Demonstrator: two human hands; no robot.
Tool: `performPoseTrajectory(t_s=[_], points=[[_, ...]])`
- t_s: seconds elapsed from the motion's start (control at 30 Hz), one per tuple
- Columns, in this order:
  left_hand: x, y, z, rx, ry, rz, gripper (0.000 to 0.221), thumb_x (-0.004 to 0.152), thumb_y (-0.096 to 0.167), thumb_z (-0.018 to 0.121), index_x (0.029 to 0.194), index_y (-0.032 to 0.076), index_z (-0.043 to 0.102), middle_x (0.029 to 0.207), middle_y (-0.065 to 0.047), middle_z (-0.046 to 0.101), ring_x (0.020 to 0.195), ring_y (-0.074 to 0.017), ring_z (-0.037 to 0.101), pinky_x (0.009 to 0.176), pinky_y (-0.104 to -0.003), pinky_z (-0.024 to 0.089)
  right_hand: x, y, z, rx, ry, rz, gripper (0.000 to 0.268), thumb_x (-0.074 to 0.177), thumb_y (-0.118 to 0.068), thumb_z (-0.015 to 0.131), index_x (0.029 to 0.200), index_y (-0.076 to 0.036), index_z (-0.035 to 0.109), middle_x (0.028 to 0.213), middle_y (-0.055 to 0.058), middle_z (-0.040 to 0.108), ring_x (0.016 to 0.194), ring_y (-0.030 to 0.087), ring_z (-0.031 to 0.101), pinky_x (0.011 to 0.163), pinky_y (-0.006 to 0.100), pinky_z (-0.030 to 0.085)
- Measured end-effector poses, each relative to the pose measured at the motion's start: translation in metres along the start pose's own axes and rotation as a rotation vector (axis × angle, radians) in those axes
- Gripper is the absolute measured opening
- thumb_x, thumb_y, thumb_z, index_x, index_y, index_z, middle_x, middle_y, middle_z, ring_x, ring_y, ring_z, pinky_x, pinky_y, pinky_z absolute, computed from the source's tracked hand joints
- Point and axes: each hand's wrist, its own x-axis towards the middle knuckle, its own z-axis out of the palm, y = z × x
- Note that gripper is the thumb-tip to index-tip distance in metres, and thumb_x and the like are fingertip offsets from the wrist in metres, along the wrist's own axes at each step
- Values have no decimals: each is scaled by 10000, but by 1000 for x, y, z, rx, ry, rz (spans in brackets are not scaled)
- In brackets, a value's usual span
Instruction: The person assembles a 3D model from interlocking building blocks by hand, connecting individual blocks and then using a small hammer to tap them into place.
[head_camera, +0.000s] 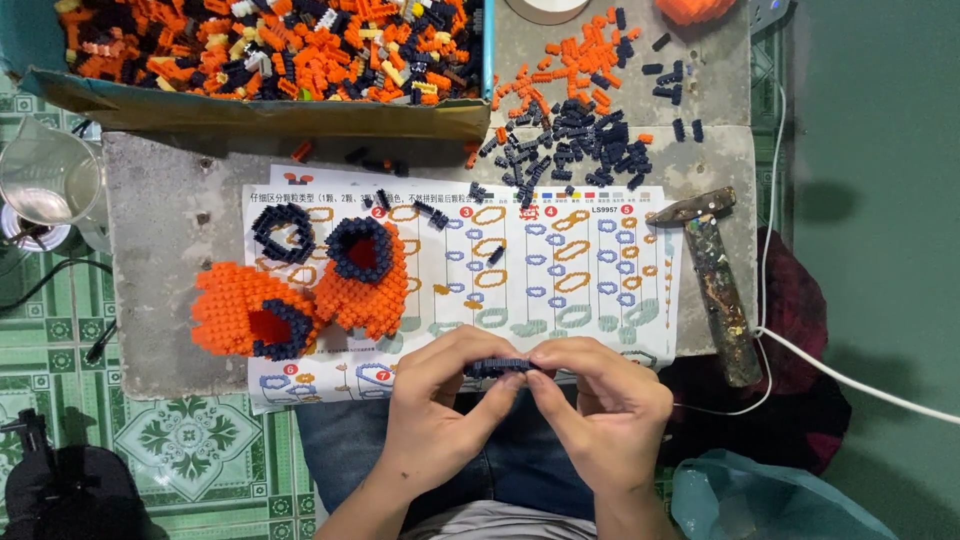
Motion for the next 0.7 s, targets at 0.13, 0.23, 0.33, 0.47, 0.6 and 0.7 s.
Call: performPoseTrajectory(t_s=[0.13,0.23,0.33,0.47,0.6,0.7], points=[[3,1,0,63,21,-50,106,922,35,820,1023,22,792,892,-18,755,653,-70,492,573,-227,365,-2,5,-3,-3,11,41,264,821,179,840,1051,61,791,1082,177,846,958,215,802,856,273,659],[6,1,0,133,2,26,150,928,45,797,1064,-15,776,915,-53,751,681,-117,486,599,-265,362,-3,9,-6,23,-14,43,258,846,199,798,1060,56,784,1104,165,833,976,207,782,875,277,643],[6,1,0,218,-27,88,157,940,84,778,1070,2,744,941,-71,767,775,-177,628,714,-288,504,-3,11,-10,10,-15,66,262,850,183,799,1075,48,791,1084,140,839,932,174,766,837,252,616],[9,7,-3,288,-114,54,135,965,73,785,1077,-1,765,931,-70,771,748,-157,642,664,-290,517,-4,20,-26,-23,-121,101,281,899,150,775,1162,51,775,1126,129,828,966,169,771,891,262,625],[11,7,-6,314,-266,6,113,986,84,785,1066,13,750,928,-65,765,688,-159,621,610,-307,510,-2,26,-43,-82,-214,221,453,930,76,780,1379,17,776,1118,146,867,996,180,814,903,286,667],[8,10,-3,389,-277,-6,397,956,174,824,1307,21,721,1059,-83,814,847,-200,763,743,-336,613,6,13,-50,-95,-349,89,387,874,159,711,1219,31,832,1034,109,839,802,143,715,730,229,571]])
